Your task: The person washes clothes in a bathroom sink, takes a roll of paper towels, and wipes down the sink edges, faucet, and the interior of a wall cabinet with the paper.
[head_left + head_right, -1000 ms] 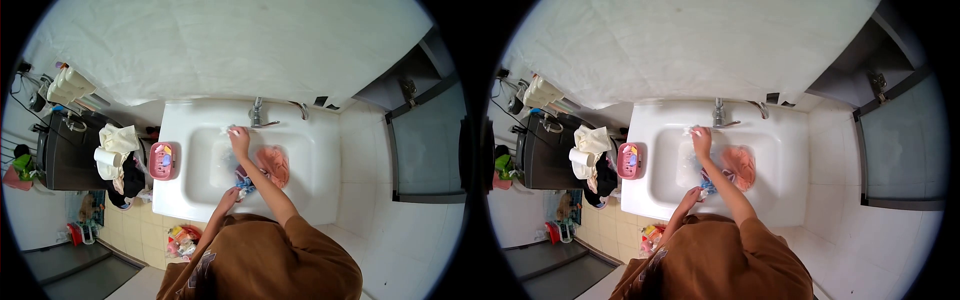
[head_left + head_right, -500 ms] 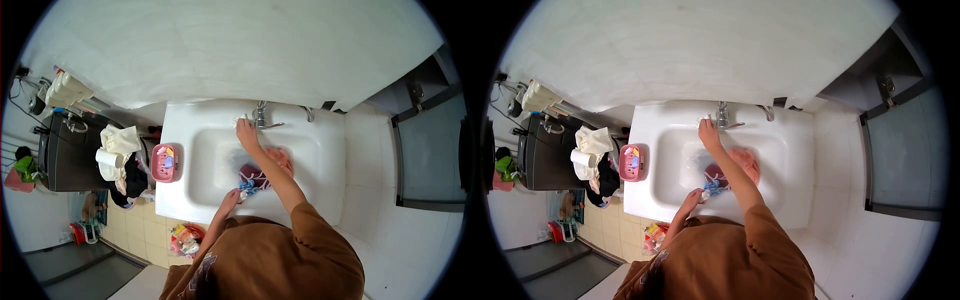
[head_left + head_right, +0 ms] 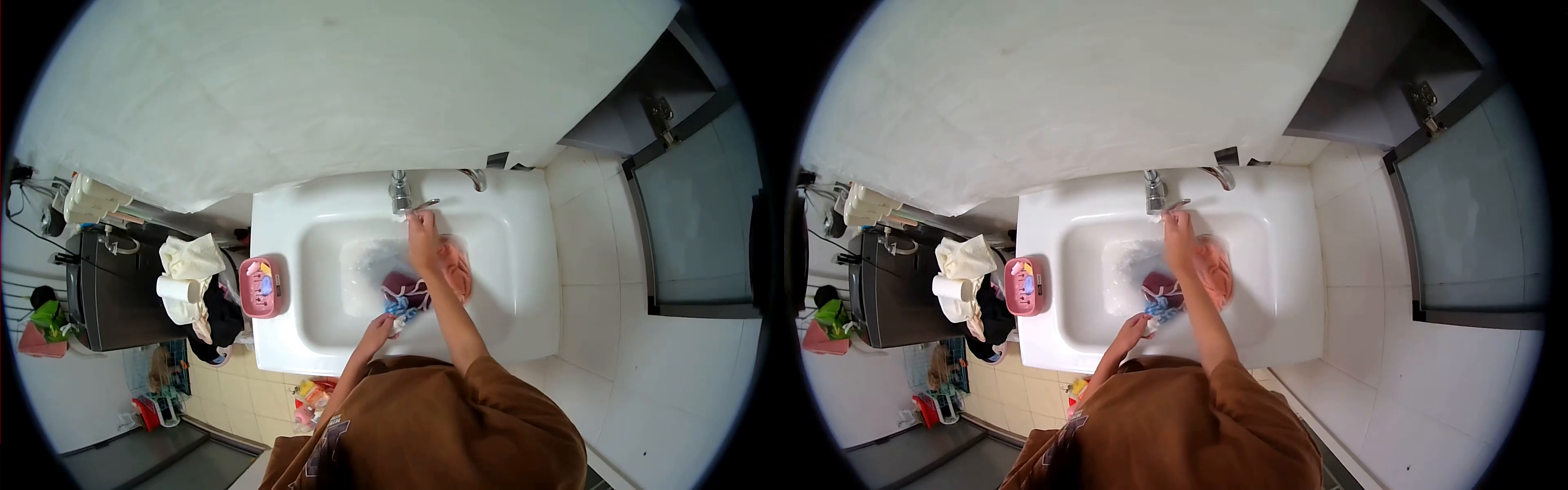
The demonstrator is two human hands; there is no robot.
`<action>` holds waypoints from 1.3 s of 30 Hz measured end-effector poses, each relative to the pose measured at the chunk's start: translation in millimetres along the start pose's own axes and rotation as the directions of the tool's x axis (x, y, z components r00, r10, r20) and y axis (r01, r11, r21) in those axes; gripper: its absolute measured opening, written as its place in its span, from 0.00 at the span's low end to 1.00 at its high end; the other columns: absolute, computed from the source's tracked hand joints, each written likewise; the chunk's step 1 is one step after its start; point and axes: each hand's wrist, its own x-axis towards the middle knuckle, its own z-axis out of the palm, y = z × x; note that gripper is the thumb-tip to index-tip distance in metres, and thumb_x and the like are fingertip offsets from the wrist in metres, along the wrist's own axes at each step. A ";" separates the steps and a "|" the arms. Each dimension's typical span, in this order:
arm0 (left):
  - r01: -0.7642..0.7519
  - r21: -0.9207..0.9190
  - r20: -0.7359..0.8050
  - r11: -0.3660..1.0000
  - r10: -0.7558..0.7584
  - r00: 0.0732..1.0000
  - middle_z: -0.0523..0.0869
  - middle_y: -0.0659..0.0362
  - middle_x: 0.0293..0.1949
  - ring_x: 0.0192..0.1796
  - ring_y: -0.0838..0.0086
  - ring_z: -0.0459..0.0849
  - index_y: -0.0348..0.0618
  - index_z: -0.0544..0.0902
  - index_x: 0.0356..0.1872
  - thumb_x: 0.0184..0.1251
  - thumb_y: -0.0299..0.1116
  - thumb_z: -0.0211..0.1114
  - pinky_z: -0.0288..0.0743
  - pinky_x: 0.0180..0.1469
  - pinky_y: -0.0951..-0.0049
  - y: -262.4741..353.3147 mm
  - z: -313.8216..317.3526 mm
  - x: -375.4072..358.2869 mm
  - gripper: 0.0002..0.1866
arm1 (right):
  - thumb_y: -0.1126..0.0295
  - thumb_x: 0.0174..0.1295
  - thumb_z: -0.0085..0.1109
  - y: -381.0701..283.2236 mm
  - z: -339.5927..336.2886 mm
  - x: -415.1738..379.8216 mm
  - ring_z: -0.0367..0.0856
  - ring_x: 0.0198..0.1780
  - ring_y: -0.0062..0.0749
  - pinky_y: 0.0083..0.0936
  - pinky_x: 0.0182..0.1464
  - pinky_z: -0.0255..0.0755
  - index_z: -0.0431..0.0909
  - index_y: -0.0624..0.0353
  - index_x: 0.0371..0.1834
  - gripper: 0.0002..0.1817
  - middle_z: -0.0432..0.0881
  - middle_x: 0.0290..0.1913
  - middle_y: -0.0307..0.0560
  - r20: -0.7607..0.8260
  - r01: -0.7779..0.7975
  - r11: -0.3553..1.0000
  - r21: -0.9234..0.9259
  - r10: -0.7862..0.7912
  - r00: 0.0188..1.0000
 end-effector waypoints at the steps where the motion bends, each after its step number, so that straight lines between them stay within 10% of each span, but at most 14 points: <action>1: 0.001 -0.011 -0.002 1.000 -0.001 1.000 0.74 0.61 0.29 0.32 0.78 0.74 0.35 0.73 0.41 0.66 0.37 0.43 0.75 0.40 0.76 -1.5 0.5 -0.1 0.16 | 0.76 0.53 0.48 2.5 -4.8 2.9 0.70 0.40 0.40 0.32 0.42 0.67 0.72 0.58 0.44 0.14 0.69 0.38 0.49 -0.001 -0.039 0.999 0.014 0.039 0.999; 4: -0.036 0.013 -0.021 0.999 0.036 0.999 0.74 0.61 0.29 0.32 0.79 0.74 0.35 0.73 0.41 0.66 0.37 0.43 0.75 0.39 0.76 5.7 3.8 -3.7 0.16 | 0.74 0.53 0.50 32.0 4.6 33.2 0.71 0.38 0.42 0.32 0.41 0.66 0.72 0.61 0.38 0.10 0.70 0.35 0.51 -0.161 -0.438 0.814 0.383 0.525 0.835; 7: -0.012 0.008 -0.019 1.000 0.013 1.000 0.74 0.61 0.30 0.32 0.79 0.74 0.35 0.73 0.41 0.66 0.37 0.43 0.76 0.39 0.76 4.6 3.0 -3.2 0.16 | 0.74 0.52 0.51 57.0 -10.9 68.8 0.71 0.38 0.43 0.33 0.42 0.66 0.71 0.63 0.36 0.08 0.71 0.37 0.53 -0.286 -0.294 0.955 -0.035 0.273 0.919; 9: -0.009 -0.022 -0.033 1.000 0.008 0.999 0.74 0.61 0.30 0.31 0.79 0.74 0.34 0.73 0.42 0.66 0.37 0.43 0.76 0.39 0.76 -0.7 4.1 -2.3 0.16 | 0.76 0.51 0.51 71.0 2.0 83.5 0.71 0.41 0.45 0.33 0.45 0.65 0.71 0.63 0.35 0.08 0.71 0.40 0.53 -0.304 -0.038 0.995 0.087 0.063 0.951; 10: -0.008 -0.045 -0.047 0.999 0.006 0.999 0.74 0.61 0.30 0.31 0.79 0.74 0.34 0.73 0.42 0.66 0.37 0.43 0.76 0.38 0.76 -2.9 5.2 -0.4 0.16 | 0.75 0.51 0.50 72.7 19.6 84.8 0.70 0.44 0.45 0.33 0.47 0.65 0.71 0.62 0.36 0.09 0.71 0.42 0.52 -0.283 0.037 0.829 0.558 0.149 0.947; 12: -0.021 -0.082 -0.069 0.996 0.015 0.997 0.75 0.60 0.29 0.30 0.79 0.74 0.35 0.74 0.40 0.66 0.37 0.44 0.74 0.36 0.78 -8.6 8.6 1.8 0.16 | 0.72 0.54 0.48 51.0 18.9 86.2 0.70 0.44 0.41 0.30 0.47 0.65 0.70 0.62 0.36 0.08 0.71 0.41 0.51 -0.141 0.143 0.985 0.099 -0.129 0.982; 15: -0.041 -0.090 -0.085 0.995 0.033 0.996 0.76 0.61 0.28 0.29 0.80 0.74 0.36 0.74 0.38 0.66 0.37 0.44 0.73 0.33 0.80 -7.2 11.3 5.4 0.15 | 0.71 0.56 0.46 30.9 29.5 80.7 0.69 0.45 0.40 0.28 0.48 0.64 0.70 0.61 0.36 0.08 0.70 0.40 0.51 0.039 -0.140 0.827 0.544 0.141 0.989; 18: -0.048 -0.057 -0.075 0.997 0.044 0.996 0.76 0.61 0.28 0.28 0.80 0.74 0.36 0.74 0.38 0.66 0.38 0.44 0.73 0.33 0.80 -1.0 13.2 8.8 0.15 | 0.72 0.55 0.47 50.4 21.1 79.9 0.70 0.45 0.42 0.28 0.48 0.64 0.71 0.60 0.37 0.08 0.71 0.40 0.52 0.178 -0.112 0.903 0.414 0.040 0.983; 20: -0.046 -0.051 -0.075 0.998 0.042 0.996 0.76 0.61 0.27 0.28 0.80 0.74 0.36 0.74 0.38 0.66 0.38 0.44 0.73 0.33 0.79 -0.8 13.7 8.4 0.15 | 0.76 0.49 0.52 58.8 1.5 71.4 0.71 0.39 0.44 0.32 0.43 0.67 0.73 0.63 0.33 0.07 0.71 0.34 0.52 -0.173 0.113 0.982 0.149 -0.086 0.981; 22: -0.013 -0.012 -0.040 1.000 0.012 0.999 0.75 0.59 0.30 0.32 0.78 0.75 0.33 0.73 0.44 0.66 0.37 0.43 0.76 0.38 0.76 -0.1 11.1 9.0 0.17 | 0.74 0.47 0.55 64.0 -17.8 59.6 0.71 0.38 0.46 0.35 0.42 0.66 0.74 0.64 0.32 0.08 0.73 0.35 0.55 -0.334 -0.145 0.989 0.026 0.145 0.931; 26: -0.020 -0.007 -0.019 1.000 0.020 1.000 0.76 0.59 0.31 0.33 0.78 0.75 0.34 0.73 0.44 0.66 0.37 0.43 0.76 0.38 0.76 -0.6 9.5 5.5 0.17 | 0.71 0.47 0.57 69.7 -36.0 43.1 0.72 0.36 0.38 0.30 0.39 0.67 0.74 0.65 0.30 0.09 0.74 0.35 0.51 -0.128 -0.301 0.954 -0.009 0.297 0.946; 28: 0.010 0.005 -0.012 1.000 -0.010 1.000 0.76 0.58 0.33 0.33 0.78 0.75 0.34 0.73 0.45 0.66 0.37 0.43 0.76 0.38 0.76 2.7 9.6 6.0 0.17 | 0.67 0.49 0.57 92.5 -41.1 41.5 0.70 0.32 0.25 0.23 0.34 0.65 0.74 0.64 0.27 0.10 0.74 0.32 0.44 0.078 -0.586 0.713 0.384 0.608 0.790; 32: -0.066 -0.053 -0.054 0.996 0.063 0.997 0.77 0.60 0.29 0.30 0.79 0.75 0.37 0.74 0.38 0.65 0.37 0.44 0.74 0.33 0.79 18.0 14.1 -2.3 0.15 | 0.67 0.56 0.43 27.6 -120.5 49.5 0.66 0.30 0.20 0.17 0.35 0.61 0.70 0.62 0.36 0.11 0.69 0.28 0.37 0.089 -0.352 0.284 0.892 0.654 0.752; 39: -0.117 -0.054 0.007 0.992 0.118 0.993 0.77 0.60 0.30 0.29 0.77 0.75 0.37 0.74 0.36 0.65 0.37 0.43 0.74 0.32 0.78 13.6 18.2 0.7 0.14 | 0.69 0.54 0.46 1.3 -159.2 67.5 0.66 0.30 0.27 0.21 0.35 0.62 0.70 0.67 0.28 0.09 0.66 0.29 0.45 -0.092 -0.166 0.782 0.601 0.274 0.957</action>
